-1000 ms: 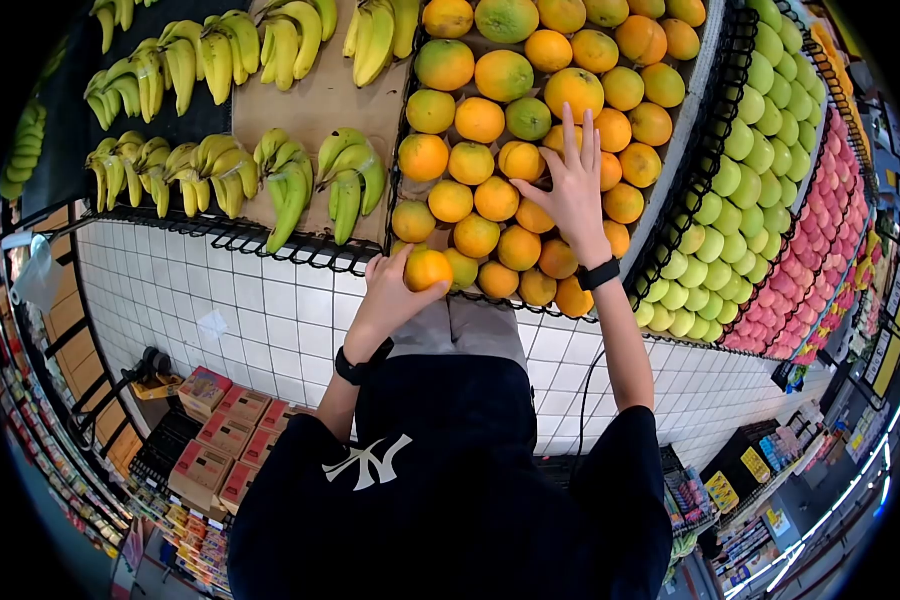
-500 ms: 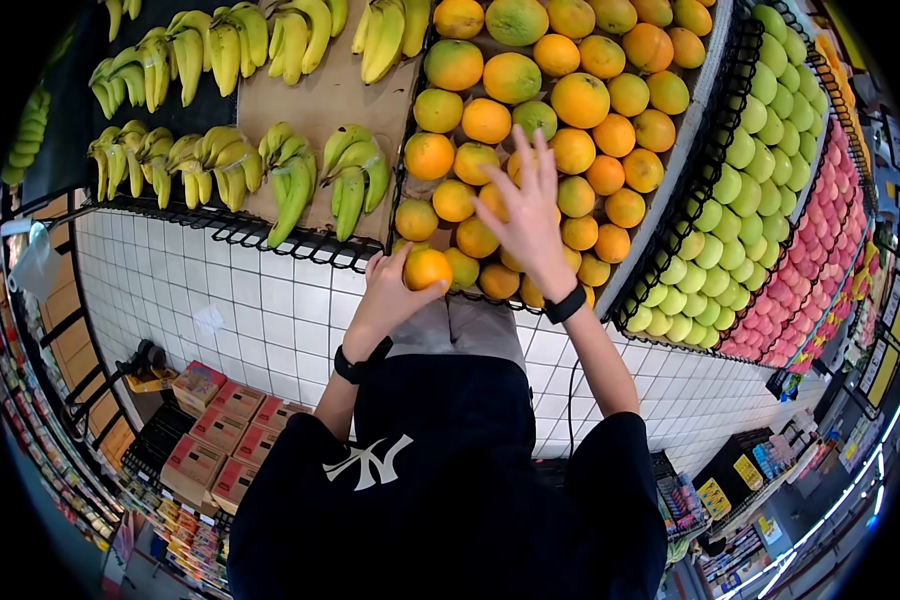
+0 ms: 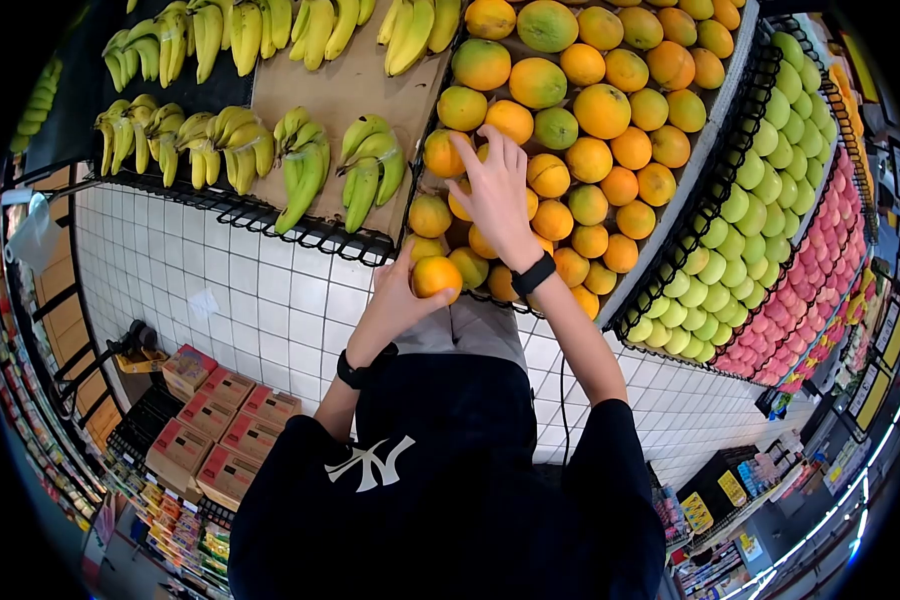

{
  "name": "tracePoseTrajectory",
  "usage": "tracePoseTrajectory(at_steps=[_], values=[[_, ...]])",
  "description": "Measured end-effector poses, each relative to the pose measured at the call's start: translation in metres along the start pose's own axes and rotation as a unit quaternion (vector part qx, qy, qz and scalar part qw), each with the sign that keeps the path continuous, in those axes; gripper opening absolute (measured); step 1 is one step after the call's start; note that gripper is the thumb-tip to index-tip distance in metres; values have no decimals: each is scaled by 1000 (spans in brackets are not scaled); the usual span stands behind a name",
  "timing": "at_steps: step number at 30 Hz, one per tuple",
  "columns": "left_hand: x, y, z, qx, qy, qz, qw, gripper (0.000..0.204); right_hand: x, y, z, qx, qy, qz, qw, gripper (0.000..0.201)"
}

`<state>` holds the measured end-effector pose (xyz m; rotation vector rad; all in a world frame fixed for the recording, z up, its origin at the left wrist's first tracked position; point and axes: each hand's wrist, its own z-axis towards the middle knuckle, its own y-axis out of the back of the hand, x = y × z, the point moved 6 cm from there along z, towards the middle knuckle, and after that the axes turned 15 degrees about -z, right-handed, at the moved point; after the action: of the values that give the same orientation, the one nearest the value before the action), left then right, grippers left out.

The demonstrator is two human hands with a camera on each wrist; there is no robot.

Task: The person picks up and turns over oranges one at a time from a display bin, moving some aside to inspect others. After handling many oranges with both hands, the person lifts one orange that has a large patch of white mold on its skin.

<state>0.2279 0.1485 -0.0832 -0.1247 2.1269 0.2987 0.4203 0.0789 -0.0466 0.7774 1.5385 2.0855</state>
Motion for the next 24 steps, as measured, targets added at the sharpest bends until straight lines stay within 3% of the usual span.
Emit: tracePoseTrajectory(at_steps=[3,12,15,16,18,24], values=[[1,-5,1,19,18,-84,996,102,1,-7,9,12,24,-18,999,69],[31,-17,11,64,48,-177,981,100,6,-17,18,43,64,-60,995,77],[27,-19,12,34,12,-239,970,107,5,-18,18,45,67,-64,995,79],[24,-17,12,33,11,-239,970,107,5,-18,18,42,66,-61,995,80],[26,-20,10,83,83,-171,978,107,4,-20,17,45,63,-56,995,80],[52,-30,13,57,47,-135,988,126,-1,-19,18,44,57,-48,996,80]])
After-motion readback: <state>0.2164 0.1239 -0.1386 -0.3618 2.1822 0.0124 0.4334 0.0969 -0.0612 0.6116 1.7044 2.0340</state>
